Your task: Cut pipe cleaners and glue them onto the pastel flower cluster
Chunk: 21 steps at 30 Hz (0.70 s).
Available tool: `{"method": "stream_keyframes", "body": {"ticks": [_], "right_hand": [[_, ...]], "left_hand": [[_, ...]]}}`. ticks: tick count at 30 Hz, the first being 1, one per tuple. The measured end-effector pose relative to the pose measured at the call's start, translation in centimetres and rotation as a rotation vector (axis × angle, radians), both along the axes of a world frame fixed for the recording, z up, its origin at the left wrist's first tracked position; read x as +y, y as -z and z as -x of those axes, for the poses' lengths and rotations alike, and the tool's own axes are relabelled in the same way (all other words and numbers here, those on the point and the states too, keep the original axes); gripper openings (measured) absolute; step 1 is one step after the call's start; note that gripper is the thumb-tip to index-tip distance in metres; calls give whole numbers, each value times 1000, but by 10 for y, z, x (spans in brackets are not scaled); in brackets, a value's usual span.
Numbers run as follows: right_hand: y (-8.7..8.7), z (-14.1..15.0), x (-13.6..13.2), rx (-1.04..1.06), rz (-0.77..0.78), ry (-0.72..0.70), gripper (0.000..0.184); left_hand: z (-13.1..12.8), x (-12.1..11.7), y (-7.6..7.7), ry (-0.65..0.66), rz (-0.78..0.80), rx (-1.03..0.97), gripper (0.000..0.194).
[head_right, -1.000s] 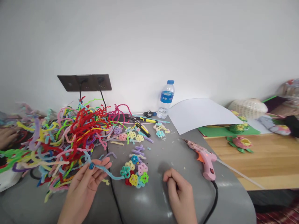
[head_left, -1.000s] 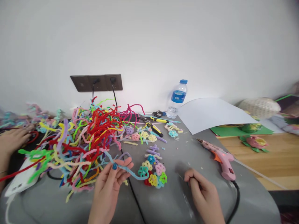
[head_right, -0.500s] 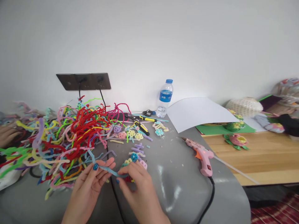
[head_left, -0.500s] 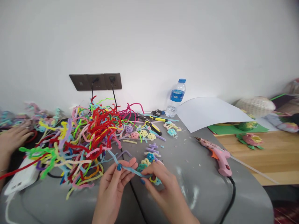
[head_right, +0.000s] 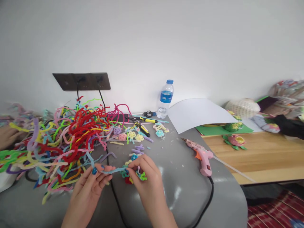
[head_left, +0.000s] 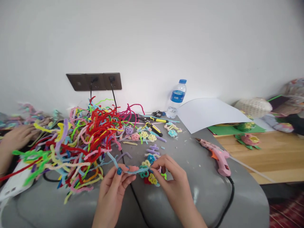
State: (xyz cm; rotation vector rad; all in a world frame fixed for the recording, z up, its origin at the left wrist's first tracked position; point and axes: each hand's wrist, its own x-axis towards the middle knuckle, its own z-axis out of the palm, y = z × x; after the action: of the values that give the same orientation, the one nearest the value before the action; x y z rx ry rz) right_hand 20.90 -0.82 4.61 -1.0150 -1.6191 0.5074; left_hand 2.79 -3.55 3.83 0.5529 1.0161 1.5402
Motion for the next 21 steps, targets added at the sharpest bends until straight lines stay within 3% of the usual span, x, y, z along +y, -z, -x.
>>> {"method": "stream_keyframes", "body": {"ticks": [6, 9, 13, 15, 17, 21], "right_hand": [[-4, 5, -1, 46, -44, 63, 20], [-4, 5, -1, 44, -25, 16, 20], [-3, -1, -1, 27, 6, -56, 20], [-2, -5, 0, 17, 13, -77, 20], [-3, -8, 0, 0, 25, -102, 20], [-5, -12, -1, -22, 38, -150, 20]], "left_hand": [[-2, 0, 3, 11, 11, 18, 32], [6, 3, 3, 38, 20, 75, 34], [28, -1, -3, 147, 28, 369, 46], [40, -9, -10, 140, 21, 635, 34], [49, -16, -18, 163, -123, 922, 29], [49, -7, -38, 149, -731, 1303, 10]]}}
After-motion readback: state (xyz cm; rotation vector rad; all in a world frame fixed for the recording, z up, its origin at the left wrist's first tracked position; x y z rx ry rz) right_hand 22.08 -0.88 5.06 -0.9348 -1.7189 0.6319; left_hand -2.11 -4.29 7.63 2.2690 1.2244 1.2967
